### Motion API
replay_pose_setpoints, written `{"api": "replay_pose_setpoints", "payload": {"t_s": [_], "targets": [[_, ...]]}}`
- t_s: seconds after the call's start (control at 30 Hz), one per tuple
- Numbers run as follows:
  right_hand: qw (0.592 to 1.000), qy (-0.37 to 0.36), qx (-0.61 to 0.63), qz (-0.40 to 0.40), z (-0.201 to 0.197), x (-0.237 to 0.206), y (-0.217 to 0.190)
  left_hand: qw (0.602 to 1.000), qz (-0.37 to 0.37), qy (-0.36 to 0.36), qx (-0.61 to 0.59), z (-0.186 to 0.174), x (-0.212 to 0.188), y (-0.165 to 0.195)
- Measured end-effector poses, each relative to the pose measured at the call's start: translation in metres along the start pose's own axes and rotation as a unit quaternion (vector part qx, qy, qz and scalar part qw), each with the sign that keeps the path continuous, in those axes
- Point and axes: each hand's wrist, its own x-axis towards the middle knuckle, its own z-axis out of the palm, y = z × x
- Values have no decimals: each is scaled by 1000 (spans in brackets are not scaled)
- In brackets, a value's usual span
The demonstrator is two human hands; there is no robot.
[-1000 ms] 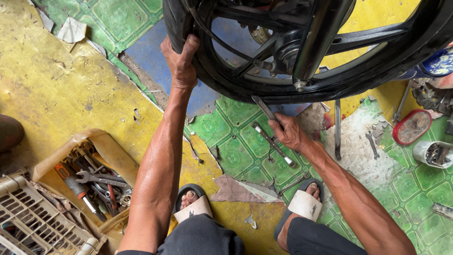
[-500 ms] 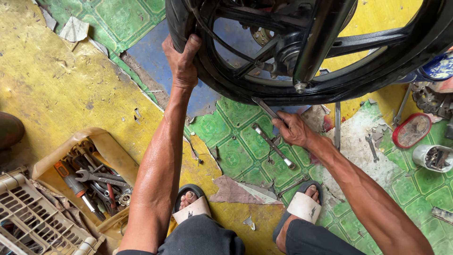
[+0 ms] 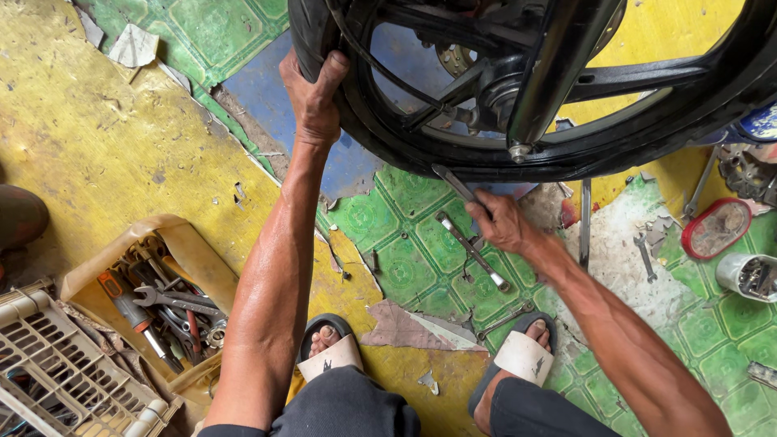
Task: The person loosens the front axle nut of a motorcycle with a wrench while steadying the wheel, then rocks and pulls the wheel and fork assembly to free it, and finally wipes the rim and hub area with a cloth.
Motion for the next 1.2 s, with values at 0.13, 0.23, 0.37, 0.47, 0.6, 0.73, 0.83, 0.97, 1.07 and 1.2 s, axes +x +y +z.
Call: {"api": "replay_pose_setpoints", "payload": {"t_s": [0.13, 0.23, 0.37, 0.47, 0.6, 0.73, 0.83, 0.97, 1.07, 1.2], "targets": [[982, -137, -98, 84, -40, 11, -20, 1000, 3, -8, 0, -1, 2, 1], [953, -229, -143, 139, -48, 10, -38, 1000, 2, -15, 17, -2, 11, 2], [968, -186, -163, 51, -53, -12, -51, 995, 20, -7, 97, -3, 13, 7], [954, -171, -207, 135, -77, -28, -51, 959, 87, 69, 261, 6, -17, 13], [876, 47, -403, -259, -126, -30, -62, 804, 286, 6, 521, 40, -98, 12], [890, -45, -448, -64, -152, -16, -98, 758, 272, -235, 544, 85, -143, -16], [863, -87, -495, -50, -154, -6, -124, 753, 224, -274, 555, 97, -153, -30], [845, -83, -525, -67, -156, 6, -136, 702, 266, -285, 596, 102, -158, -38], [840, -100, -531, -46, -158, 10, -135, 700, 276, -289, 593, 108, -157, -45], [836, -123, -534, -29, -157, 13, -134, 712, 242, -316, 578, 118, -145, -55]]}}
